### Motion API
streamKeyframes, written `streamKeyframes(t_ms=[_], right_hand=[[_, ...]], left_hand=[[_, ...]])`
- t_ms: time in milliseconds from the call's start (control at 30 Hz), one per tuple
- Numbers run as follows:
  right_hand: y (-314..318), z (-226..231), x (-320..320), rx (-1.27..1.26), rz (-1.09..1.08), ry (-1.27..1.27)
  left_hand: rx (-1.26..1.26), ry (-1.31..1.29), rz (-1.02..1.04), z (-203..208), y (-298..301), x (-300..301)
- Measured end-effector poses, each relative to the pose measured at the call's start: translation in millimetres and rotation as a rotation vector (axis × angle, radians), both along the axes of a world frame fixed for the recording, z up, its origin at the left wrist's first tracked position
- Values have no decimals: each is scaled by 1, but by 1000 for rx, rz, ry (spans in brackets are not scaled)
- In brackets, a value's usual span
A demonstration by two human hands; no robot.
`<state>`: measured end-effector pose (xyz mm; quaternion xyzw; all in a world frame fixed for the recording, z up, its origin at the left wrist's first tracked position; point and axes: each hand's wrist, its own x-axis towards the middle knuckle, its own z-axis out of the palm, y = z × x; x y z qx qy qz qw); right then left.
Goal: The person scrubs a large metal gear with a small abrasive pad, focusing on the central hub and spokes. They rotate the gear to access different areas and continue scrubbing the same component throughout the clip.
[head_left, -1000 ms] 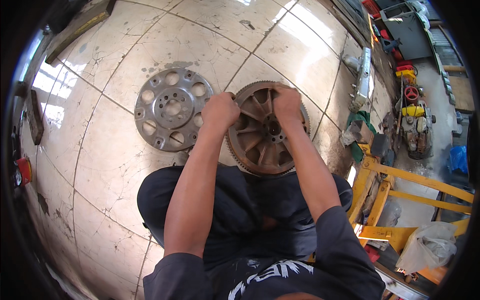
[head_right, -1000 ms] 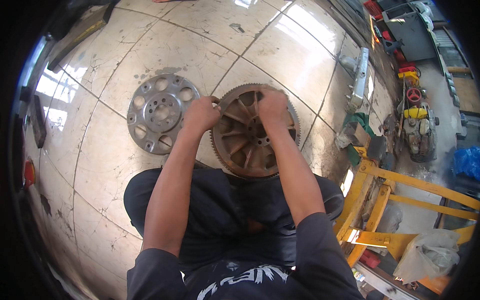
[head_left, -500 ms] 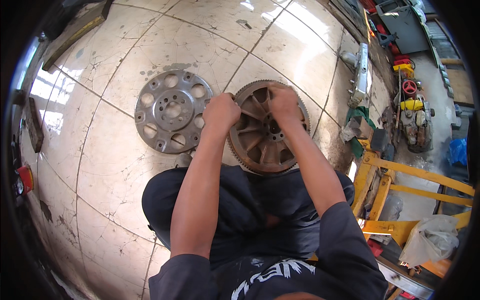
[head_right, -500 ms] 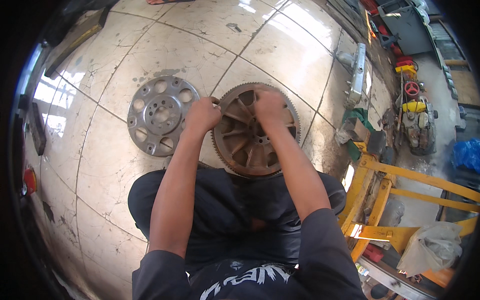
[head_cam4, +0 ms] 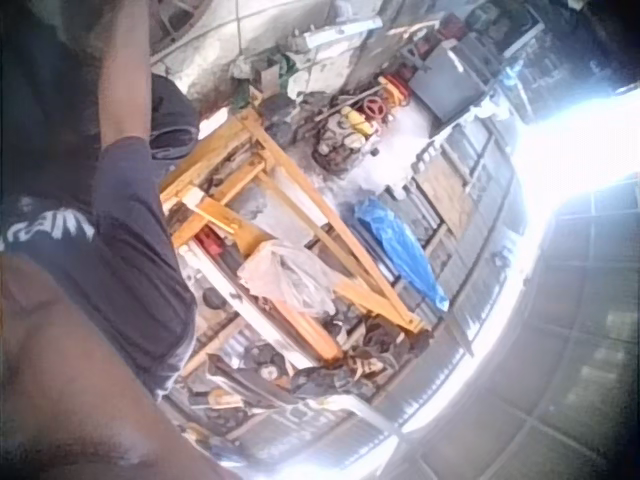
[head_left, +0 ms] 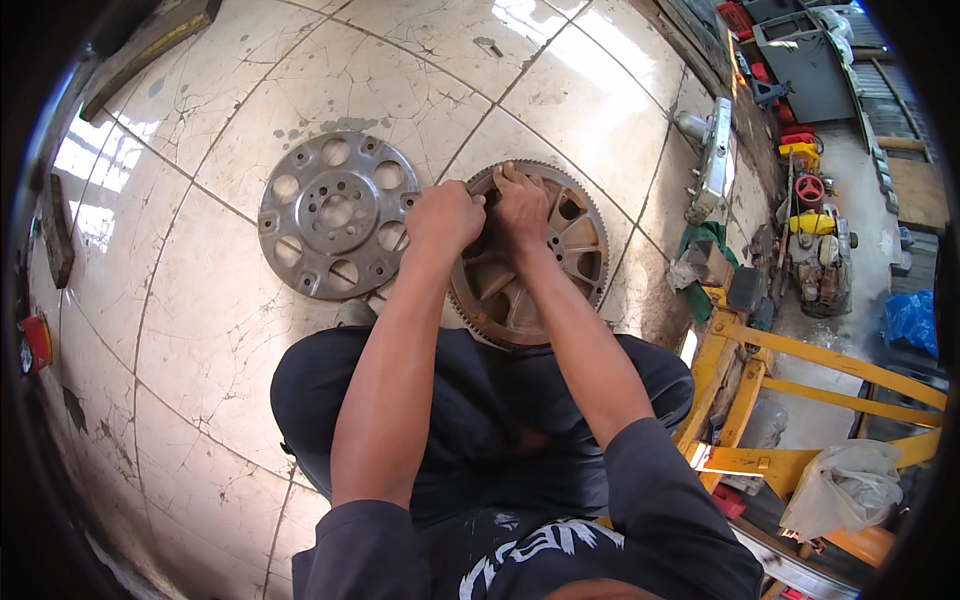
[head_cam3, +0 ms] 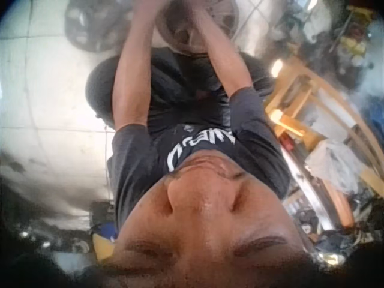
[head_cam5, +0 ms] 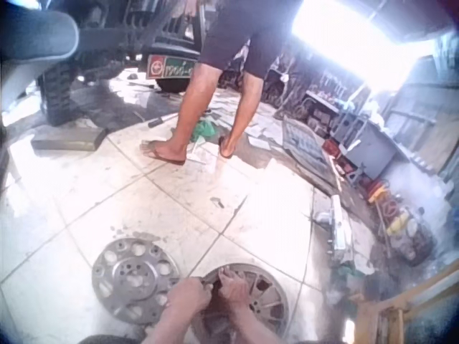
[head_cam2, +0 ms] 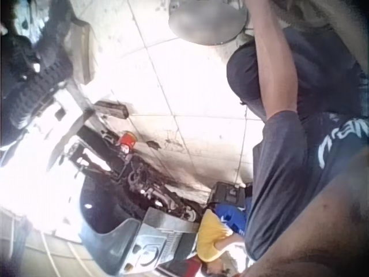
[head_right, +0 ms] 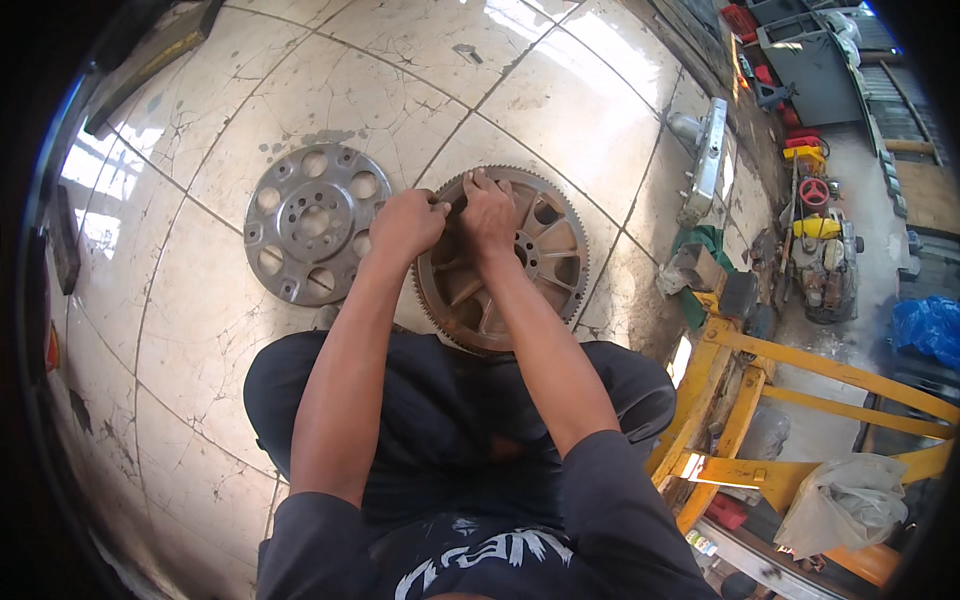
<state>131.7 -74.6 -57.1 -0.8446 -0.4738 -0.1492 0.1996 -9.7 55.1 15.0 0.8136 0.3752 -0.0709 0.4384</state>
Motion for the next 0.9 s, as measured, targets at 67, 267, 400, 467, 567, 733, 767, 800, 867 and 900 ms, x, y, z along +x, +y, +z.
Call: streamKeyframes(t_ms=[67, 267, 400, 467, 567, 733, 767, 800, 867, 900], right_hand=[[-7, -3, 6, 67, 70, -53], [11, 0, -14, -131, -53, 61], [-12, -2, 14, -54, 96, 104], [-14, -1, 16, -97, -48, 36], [0, -12, 4, -259, -106, 103], [-23, 4, 33, -146, -171, 236], [-18, 15, 33, -193, -313, 369], [-8, 16, 19, -318, -241, 243], [2, -6, -8, -173, -6, 49], [8, -12, -16, -93, 123, -46]], left_hand=[[6, 30, 27, -5, 5, -3], [10, 41, 100, -10, 1, 1], [-50, 33, 152, -9, 11, -5], [-46, 41, 156, -9, 11, -5], [-32, 36, 143, -6, 4, 3], [-34, 4, 187, -6, 13, -6], [-55, -3, 197, -10, 13, -6], [-76, -10, 208, -13, 13, -4], [-129, -83, 222, -12, 5, 11], [-148, -125, 252, -15, 7, 12]])
